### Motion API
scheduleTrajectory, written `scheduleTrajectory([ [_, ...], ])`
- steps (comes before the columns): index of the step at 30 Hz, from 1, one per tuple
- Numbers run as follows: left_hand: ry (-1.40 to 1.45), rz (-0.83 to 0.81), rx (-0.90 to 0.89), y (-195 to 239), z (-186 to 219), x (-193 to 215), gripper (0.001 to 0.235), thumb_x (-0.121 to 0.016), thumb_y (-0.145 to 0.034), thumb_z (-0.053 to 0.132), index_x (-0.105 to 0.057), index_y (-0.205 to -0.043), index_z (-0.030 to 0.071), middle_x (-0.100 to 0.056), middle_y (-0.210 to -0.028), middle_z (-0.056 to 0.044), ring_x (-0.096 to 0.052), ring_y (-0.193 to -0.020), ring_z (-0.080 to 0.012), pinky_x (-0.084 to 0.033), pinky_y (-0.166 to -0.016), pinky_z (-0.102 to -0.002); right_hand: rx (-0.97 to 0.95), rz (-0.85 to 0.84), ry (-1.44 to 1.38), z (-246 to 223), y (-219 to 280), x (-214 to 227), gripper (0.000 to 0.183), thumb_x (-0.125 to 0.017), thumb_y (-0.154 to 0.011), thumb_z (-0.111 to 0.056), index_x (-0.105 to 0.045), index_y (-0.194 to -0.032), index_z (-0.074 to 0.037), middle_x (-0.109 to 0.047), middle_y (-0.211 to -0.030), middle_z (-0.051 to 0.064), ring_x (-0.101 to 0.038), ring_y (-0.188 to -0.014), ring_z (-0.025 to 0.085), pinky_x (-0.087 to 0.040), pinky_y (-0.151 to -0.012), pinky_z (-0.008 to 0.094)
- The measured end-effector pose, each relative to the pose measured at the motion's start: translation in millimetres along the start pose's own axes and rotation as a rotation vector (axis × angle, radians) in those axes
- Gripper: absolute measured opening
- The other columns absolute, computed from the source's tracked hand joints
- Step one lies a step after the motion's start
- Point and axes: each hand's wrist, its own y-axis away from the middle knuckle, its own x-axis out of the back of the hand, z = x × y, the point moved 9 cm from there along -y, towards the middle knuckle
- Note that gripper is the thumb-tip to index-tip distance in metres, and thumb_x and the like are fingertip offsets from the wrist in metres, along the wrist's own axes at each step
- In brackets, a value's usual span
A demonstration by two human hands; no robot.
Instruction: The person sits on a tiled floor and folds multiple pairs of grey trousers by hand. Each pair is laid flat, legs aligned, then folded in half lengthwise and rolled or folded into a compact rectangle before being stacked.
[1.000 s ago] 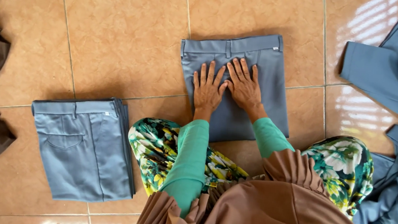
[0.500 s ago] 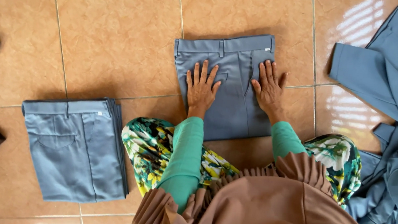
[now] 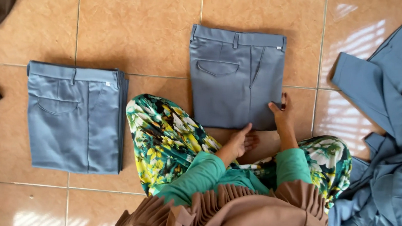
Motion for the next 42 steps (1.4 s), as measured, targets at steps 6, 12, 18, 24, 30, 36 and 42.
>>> scheduleTrajectory([
  [6, 0.467, 0.060, -0.326, 67.5, 52.5, -50.4, 0.090, -0.097, -0.082, 0.024, -0.035, -0.143, 0.001, -0.050, -0.139, -0.025, -0.055, -0.128, -0.0434, -0.046, -0.105, -0.058, -0.445, -0.212, -0.568, -72.3, 81.2, -8.6, 0.079, -0.089, -0.082, -0.020, -0.051, -0.150, -0.011, -0.057, -0.141, 0.023, -0.056, -0.130, 0.043, -0.045, -0.103, 0.060],
  [12, 0.268, 0.190, -0.575, 109.8, 79.0, -33.9, 0.061, -0.093, -0.079, 0.016, -0.064, -0.132, 0.006, -0.069, -0.126, -0.013, -0.062, -0.123, -0.0294, -0.049, -0.107, -0.049, -0.387, -0.340, -0.670, -103.8, 52.8, -21.0, 0.084, -0.087, -0.085, -0.032, -0.043, -0.155, -0.011, -0.047, -0.152, 0.025, -0.049, -0.137, 0.046, -0.039, -0.111, 0.064],
  [18, 0.257, 0.088, -0.632, 157.7, 99.5, -34.2, 0.064, -0.094, -0.078, 0.014, -0.064, -0.134, 0.005, -0.072, -0.115, -0.014, -0.070, -0.106, -0.0298, -0.060, -0.087, -0.053, -0.241, -0.253, -0.582, -142.3, -23.8, -9.4, 0.078, -0.092, -0.085, -0.033, -0.053, -0.145, -0.004, -0.057, -0.144, 0.020, -0.054, -0.135, 0.039, -0.044, -0.112, 0.054],
  [24, 0.215, -0.031, -0.706, 286.8, 178.0, -61.6, 0.055, -0.087, -0.076, 0.024, -0.042, -0.045, 0.020, -0.075, -0.095, -0.012, -0.074, -0.107, -0.0250, -0.059, -0.092, -0.036, -0.165, -0.072, -0.542, -229.0, -41.2, 9.9, 0.022, -0.083, -0.077, -0.027, -0.080, -0.098, -0.025, -0.080, -0.099, -0.009, -0.079, -0.088, 0.006, -0.069, -0.085, 0.019],
  [30, 0.460, -0.257, -1.031, 403.6, 274.5, 8.9, 0.013, -0.085, -0.081, 0.009, -0.076, -0.090, 0.006, -0.077, -0.097, -0.010, -0.074, -0.083, -0.0172, -0.063, -0.081, -0.033, 0.135, -0.339, -0.778, -431.1, 19.4, -89.7, 0.030, -0.081, -0.072, -0.008, -0.079, -0.102, -0.013, -0.082, -0.102, 0.004, -0.082, -0.095, 0.020, -0.073, -0.092, 0.033],
  [36, 0.627, 0.080, -1.254, 511.8, 312.9, 196.5, 0.035, -0.087, -0.071, 0.005, -0.074, -0.104, 0.003, -0.078, -0.102, -0.011, -0.073, -0.089, -0.0216, -0.061, -0.084, -0.037, 0.015, -0.582, -0.757, -522.5, 111.0, -291.0, 0.034, -0.086, -0.063, -0.001, -0.076, -0.092, -0.017, -0.081, -0.098, 0.005, -0.080, -0.091, 0.024, -0.063, -0.069, 0.039],
  [42, 0.714, 0.589, -1.120, 448.7, 252.1, 398.7, 0.063, -0.090, -0.078, 0.007, -0.063, -0.136, 0.007, -0.068, -0.122, -0.020, -0.065, -0.115, -0.0370, -0.050, -0.097, -0.060, -0.016, -0.866, -0.459, -441.3, 194.8, -474.1, 0.089, -0.091, -0.086, -0.005, -0.034, -0.154, -0.014, -0.028, -0.158, 0.023, -0.030, -0.146, 0.058, -0.034, -0.109, 0.074],
])
